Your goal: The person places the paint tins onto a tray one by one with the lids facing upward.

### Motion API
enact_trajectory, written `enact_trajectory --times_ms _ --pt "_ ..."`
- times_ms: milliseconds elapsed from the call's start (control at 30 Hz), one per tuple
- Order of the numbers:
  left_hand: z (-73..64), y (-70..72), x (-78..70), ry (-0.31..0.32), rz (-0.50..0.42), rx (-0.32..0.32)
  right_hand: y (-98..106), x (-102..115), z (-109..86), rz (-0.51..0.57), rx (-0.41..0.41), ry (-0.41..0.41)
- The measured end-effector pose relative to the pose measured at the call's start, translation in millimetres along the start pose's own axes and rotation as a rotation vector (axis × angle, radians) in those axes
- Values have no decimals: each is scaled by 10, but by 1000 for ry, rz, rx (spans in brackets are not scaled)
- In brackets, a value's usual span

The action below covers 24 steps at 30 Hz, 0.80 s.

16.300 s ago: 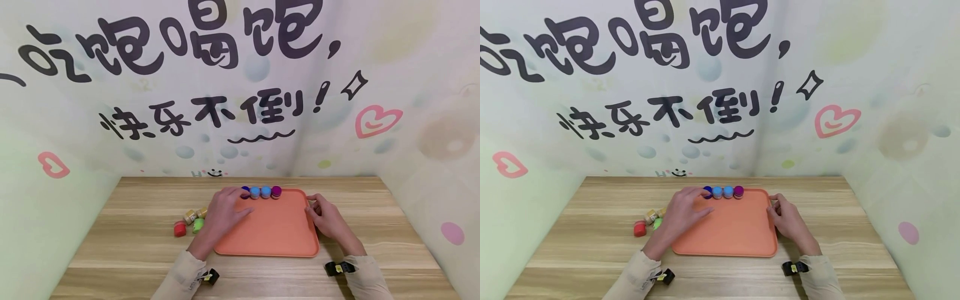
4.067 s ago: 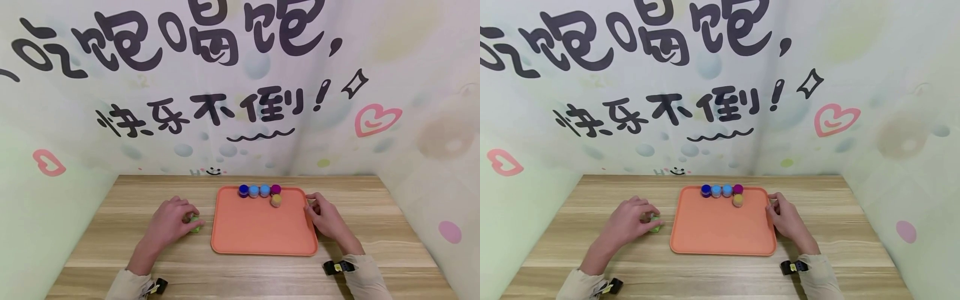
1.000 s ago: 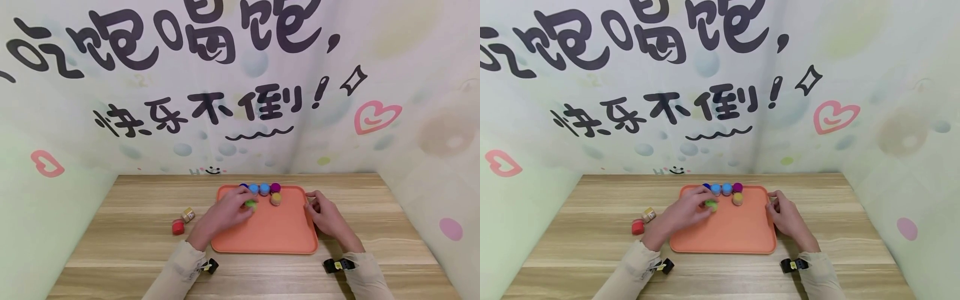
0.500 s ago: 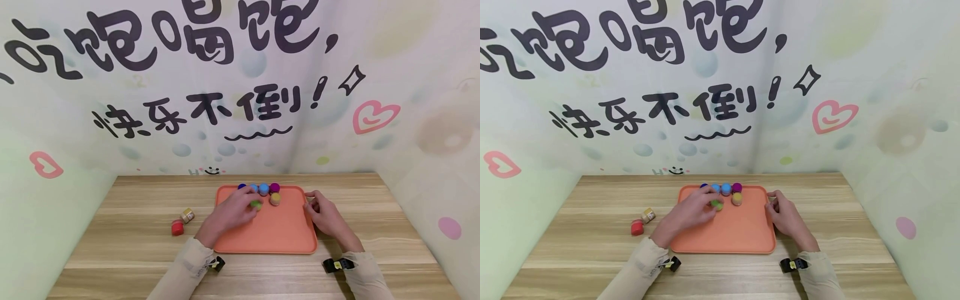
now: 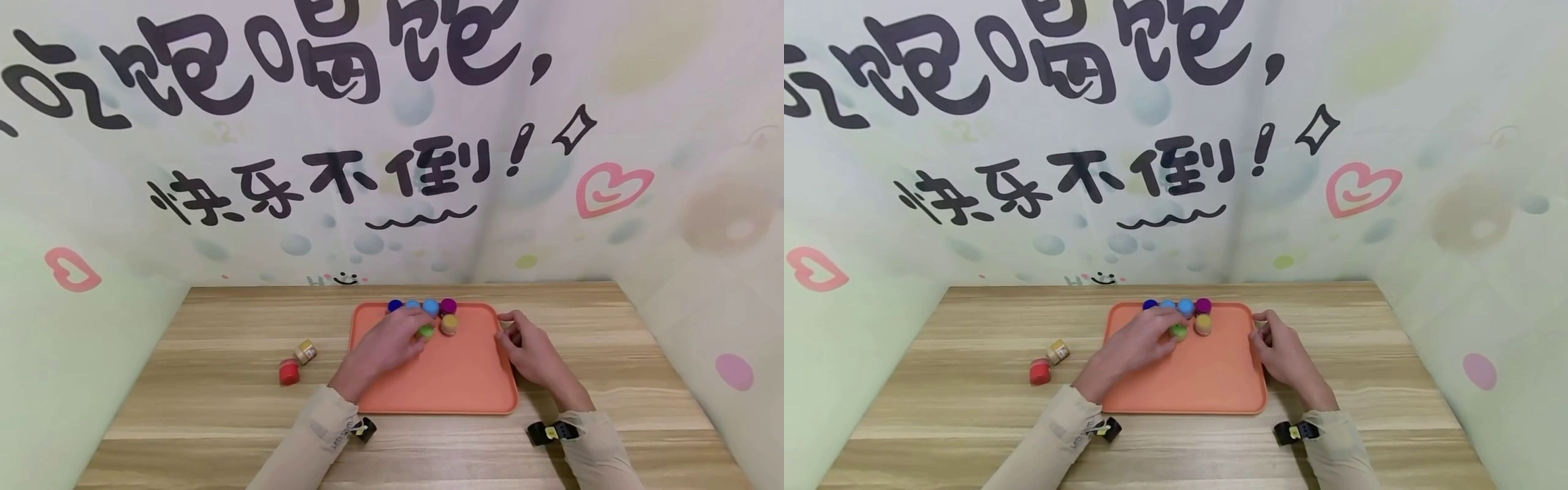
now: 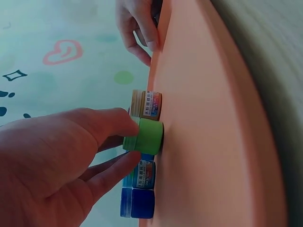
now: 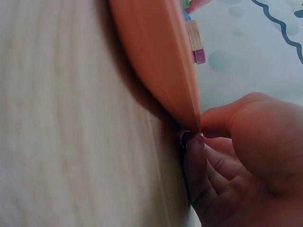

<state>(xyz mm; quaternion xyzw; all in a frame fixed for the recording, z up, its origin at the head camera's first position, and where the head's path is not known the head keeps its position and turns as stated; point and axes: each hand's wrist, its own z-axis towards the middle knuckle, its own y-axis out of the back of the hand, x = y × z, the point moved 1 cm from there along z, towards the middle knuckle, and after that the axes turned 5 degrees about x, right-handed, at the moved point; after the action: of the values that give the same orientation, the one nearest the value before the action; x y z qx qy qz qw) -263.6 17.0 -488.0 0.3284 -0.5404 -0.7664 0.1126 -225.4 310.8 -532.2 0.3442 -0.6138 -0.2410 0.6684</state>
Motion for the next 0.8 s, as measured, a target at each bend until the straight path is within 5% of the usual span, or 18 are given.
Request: enact_trajectory --times_ms 233,800 --pt "-25 -15 -22 64 44 -18 3 3 0 3 6 -2" --pt "19 -119 30 75 44 -152 13 12 -2 -1 4 -2"
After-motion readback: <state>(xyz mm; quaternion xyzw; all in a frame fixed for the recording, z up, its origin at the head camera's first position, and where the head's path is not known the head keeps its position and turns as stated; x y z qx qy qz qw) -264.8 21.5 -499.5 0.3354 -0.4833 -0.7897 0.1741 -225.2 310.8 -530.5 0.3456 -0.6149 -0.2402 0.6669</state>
